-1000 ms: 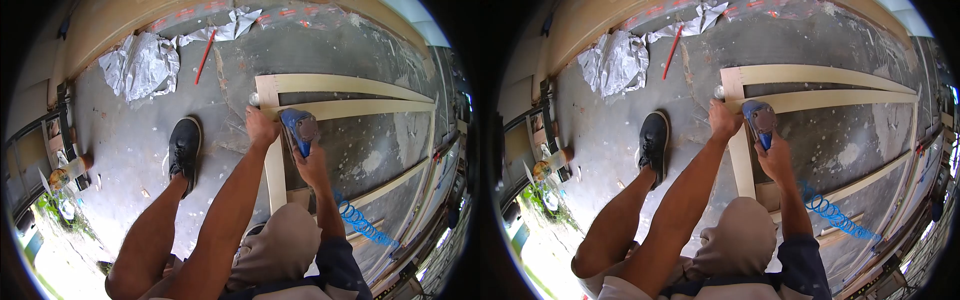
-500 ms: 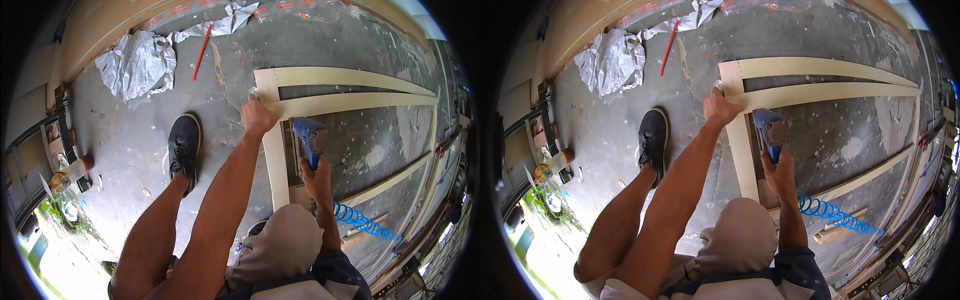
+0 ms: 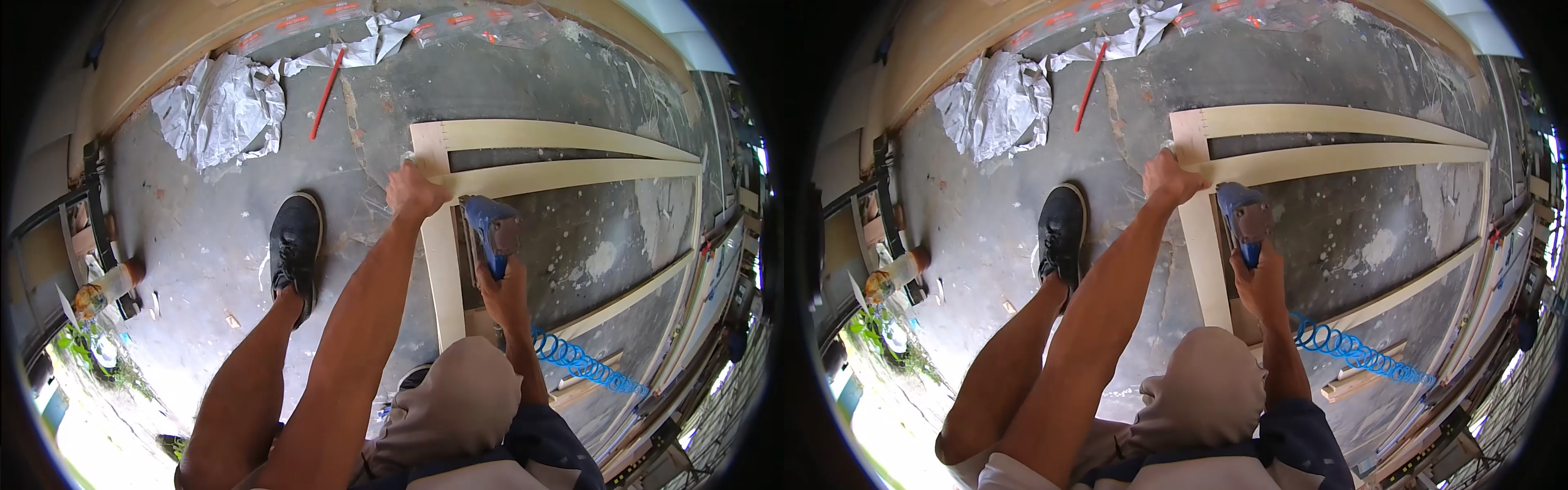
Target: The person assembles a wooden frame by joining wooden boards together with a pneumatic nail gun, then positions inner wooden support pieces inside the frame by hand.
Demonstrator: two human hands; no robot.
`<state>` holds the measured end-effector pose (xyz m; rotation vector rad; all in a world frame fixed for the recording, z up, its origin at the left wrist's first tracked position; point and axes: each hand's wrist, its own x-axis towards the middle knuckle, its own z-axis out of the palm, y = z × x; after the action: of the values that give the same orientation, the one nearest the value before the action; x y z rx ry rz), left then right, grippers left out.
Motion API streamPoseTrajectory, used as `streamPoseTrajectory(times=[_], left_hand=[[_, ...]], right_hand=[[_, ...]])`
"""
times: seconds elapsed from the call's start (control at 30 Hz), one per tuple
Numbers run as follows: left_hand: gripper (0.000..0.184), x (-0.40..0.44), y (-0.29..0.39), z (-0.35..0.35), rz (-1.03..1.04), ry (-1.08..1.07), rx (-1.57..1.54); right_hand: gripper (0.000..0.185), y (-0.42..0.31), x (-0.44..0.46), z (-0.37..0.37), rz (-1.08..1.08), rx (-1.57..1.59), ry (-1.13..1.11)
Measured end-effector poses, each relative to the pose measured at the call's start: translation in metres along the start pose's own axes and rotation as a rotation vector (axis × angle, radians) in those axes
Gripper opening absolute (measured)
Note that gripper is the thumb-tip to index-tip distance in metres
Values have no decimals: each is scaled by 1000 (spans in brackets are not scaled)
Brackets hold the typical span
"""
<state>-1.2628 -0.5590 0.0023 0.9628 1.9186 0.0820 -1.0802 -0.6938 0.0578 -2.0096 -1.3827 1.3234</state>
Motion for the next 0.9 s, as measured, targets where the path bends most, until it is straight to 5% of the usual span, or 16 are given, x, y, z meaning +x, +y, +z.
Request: streamPoseTrajectory(times=[0.2, 0.53, 0.6, 0.9], left_hand=[[55, 7, 18, -18, -40, -132, 134], [65, 10, 20, -20, -99, -176, 89], [48, 7, 19, -19, -85, -125, 81], [67, 12, 14, -17, -70, -171, 52]], right_hand=[[15, 4, -14, 10, 43, 16, 12], [13, -7, -12, 17, 122, 108, 4], [13, -6, -11, 17, 114, 129, 8], [13, -11, -8, 14, 117, 48, -15]])
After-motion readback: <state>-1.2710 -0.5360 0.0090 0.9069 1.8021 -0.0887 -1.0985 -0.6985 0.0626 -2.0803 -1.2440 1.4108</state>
